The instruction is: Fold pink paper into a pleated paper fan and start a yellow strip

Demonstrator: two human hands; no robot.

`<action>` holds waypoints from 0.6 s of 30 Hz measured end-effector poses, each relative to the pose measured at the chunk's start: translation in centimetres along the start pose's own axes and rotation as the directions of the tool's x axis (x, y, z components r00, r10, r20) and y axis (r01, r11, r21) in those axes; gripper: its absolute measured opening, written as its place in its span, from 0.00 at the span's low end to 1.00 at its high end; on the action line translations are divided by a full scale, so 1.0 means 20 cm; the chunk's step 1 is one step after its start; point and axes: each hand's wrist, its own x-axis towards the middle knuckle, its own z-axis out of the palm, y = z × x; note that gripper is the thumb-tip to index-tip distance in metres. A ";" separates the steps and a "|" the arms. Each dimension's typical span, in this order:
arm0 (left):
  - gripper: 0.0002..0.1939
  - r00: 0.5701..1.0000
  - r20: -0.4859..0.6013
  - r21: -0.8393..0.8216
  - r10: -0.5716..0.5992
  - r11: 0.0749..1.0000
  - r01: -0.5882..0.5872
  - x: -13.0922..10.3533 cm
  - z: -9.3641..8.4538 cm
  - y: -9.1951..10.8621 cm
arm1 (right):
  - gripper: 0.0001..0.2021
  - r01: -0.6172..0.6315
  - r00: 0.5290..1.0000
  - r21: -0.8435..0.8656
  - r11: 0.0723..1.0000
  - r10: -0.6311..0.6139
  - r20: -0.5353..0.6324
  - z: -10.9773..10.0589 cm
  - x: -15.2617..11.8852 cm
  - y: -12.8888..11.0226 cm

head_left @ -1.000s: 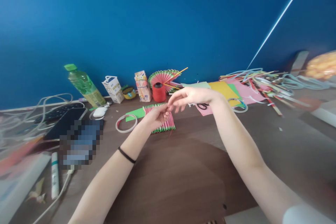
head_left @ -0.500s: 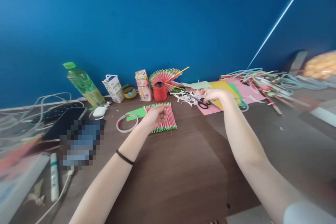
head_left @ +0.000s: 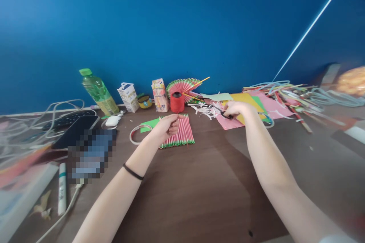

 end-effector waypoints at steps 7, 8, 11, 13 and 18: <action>0.12 0.999 -0.011 -0.002 0.035 0.999 -0.035 0.00 -0.04 0.01 | 0.18 0.016 0.998 0.090 0.996 -0.010 -0.062 -0.07 -0.11 -0.07; 0.12 0.999 -0.023 0.003 0.039 0.999 -0.038 0.00 -0.03 0.01 | 0.17 0.081 0.996 0.133 0.988 -0.076 -0.045 -0.07 -0.13 -0.09; 0.13 0.997 -0.044 0.040 0.060 0.997 -0.058 -0.01 -0.02 0.01 | 0.18 0.265 0.956 0.260 0.928 -0.289 0.057 -0.04 -0.16 -0.15; 0.13 0.996 -0.040 0.079 0.080 0.994 -0.077 -0.02 -0.01 0.01 | 0.20 0.330 0.898 0.348 0.878 -0.405 0.171 0.00 -0.15 -0.19; 0.14 0.998 -0.035 0.166 0.057 0.985 -0.051 -0.03 -0.01 0.00 | 0.23 0.388 0.739 0.535 0.751 -0.600 0.306 0.12 -0.09 -0.26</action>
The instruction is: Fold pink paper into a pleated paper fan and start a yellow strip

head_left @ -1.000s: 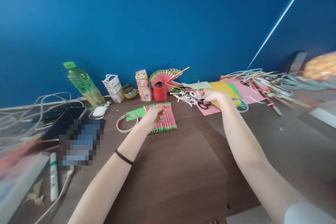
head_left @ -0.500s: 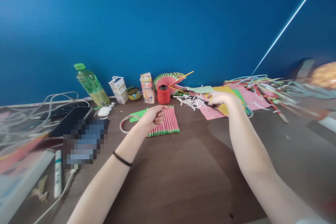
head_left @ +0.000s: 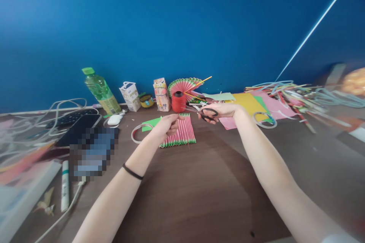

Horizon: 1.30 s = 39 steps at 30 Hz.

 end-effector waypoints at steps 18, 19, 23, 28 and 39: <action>0.14 0.999 -0.040 0.041 0.014 0.999 -0.012 0.00 0.01 0.00 | 0.19 -0.065 0.997 0.124 0.990 0.068 -0.020 -0.01 0.05 0.09; 0.13 1.000 -0.014 0.058 -0.001 0.998 0.002 0.00 0.01 -0.01 | 0.19 -0.053 0.998 0.120 0.991 0.055 -0.019 0.01 0.07 0.08; 0.13 0.998 0.033 0.142 -0.061 0.988 0.055 0.00 0.02 -0.03 | 0.19 -0.001 0.998 0.166 0.986 0.010 -0.056 0.06 0.16 0.08; 0.15 0.996 0.025 0.210 -0.090 0.974 0.083 0.01 0.01 -0.05 | 0.18 0.062 0.990 0.170 0.983 -0.039 -0.136 0.09 0.20 0.08; 0.14 0.996 0.024 0.219 -0.083 0.973 0.076 0.01 0.00 -0.06 | 0.20 0.152 0.981 0.121 0.981 -0.135 -0.140 0.09 0.20 0.09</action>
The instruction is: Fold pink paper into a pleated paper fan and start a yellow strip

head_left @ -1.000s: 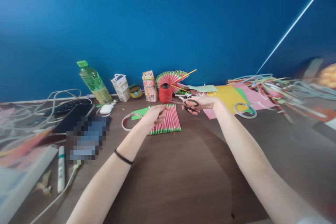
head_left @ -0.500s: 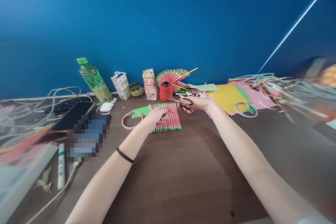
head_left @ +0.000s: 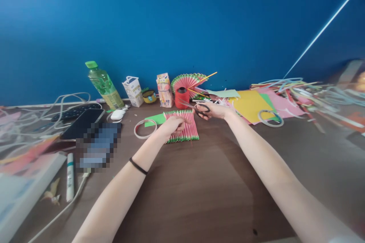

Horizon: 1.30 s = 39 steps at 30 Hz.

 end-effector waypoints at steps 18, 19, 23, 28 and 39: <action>0.14 0.999 0.028 0.049 -0.027 0.998 0.026 -0.01 0.01 0.01 | 0.17 -0.025 0.997 -0.022 0.999 0.024 -0.071 -0.01 0.01 0.01; 0.14 0.999 0.032 0.049 -0.026 0.999 0.024 -0.01 0.01 0.01 | 0.17 -0.023 0.997 -0.026 0.999 0.021 -0.068 -0.02 0.01 0.00; 0.13 0.999 0.044 0.049 -0.019 0.999 0.017 -0.01 0.01 0.01 | 0.21 -0.016 0.999 -0.016 1.000 0.015 -0.033 -0.05 -0.04 -0.02; 0.14 1.000 0.028 0.048 0.002 0.999 -0.003 -0.03 0.01 0.04 | 0.22 -0.128 0.984 0.033 0.991 0.131 -0.122 -0.14 -0.12 -0.03; 0.10 0.994 0.004 0.106 0.106 0.989 -0.106 -0.13 -0.07 0.17 | 0.15 -0.697 0.717 -0.597 0.396 0.401 -0.570 -0.34 -0.20 0.05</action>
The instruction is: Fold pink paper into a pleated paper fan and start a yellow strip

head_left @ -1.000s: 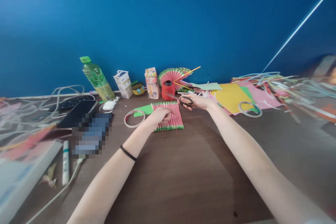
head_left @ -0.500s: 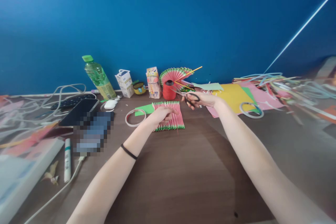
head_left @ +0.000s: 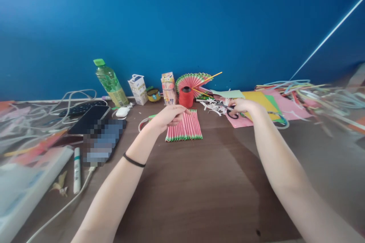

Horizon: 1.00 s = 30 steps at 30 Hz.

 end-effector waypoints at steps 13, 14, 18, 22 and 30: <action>0.12 0.994 0.101 0.079 0.031 0.996 -0.039 -0.04 -0.02 0.06 | 0.18 0.696 0.714 0.497 0.518 -0.567 -0.410 -0.04 -0.33 -0.46; 0.12 0.993 0.109 0.092 0.034 0.995 -0.044 -0.04 -0.02 0.06 | 0.20 0.721 0.680 0.514 0.465 -0.620 -0.392 -0.03 -0.36 -0.51; 0.12 0.993 0.104 0.110 0.048 0.992 -0.060 -0.05 -0.01 0.06 | 0.20 0.690 0.612 0.635 0.347 -0.747 -0.258 0.01 -0.41 -0.60; 0.12 0.996 0.083 0.110 0.046 0.992 -0.055 -0.04 -0.03 0.06 | 0.14 0.670 0.636 0.645 0.367 -0.732 -0.244 0.04 -0.39 -0.60; 0.08 0.998 0.058 0.246 -0.014 0.969 -0.001 -0.07 -0.12 0.10 | 0.10 0.728 0.684 0.450 0.518 -0.590 -0.429 -0.02 -0.37 -0.53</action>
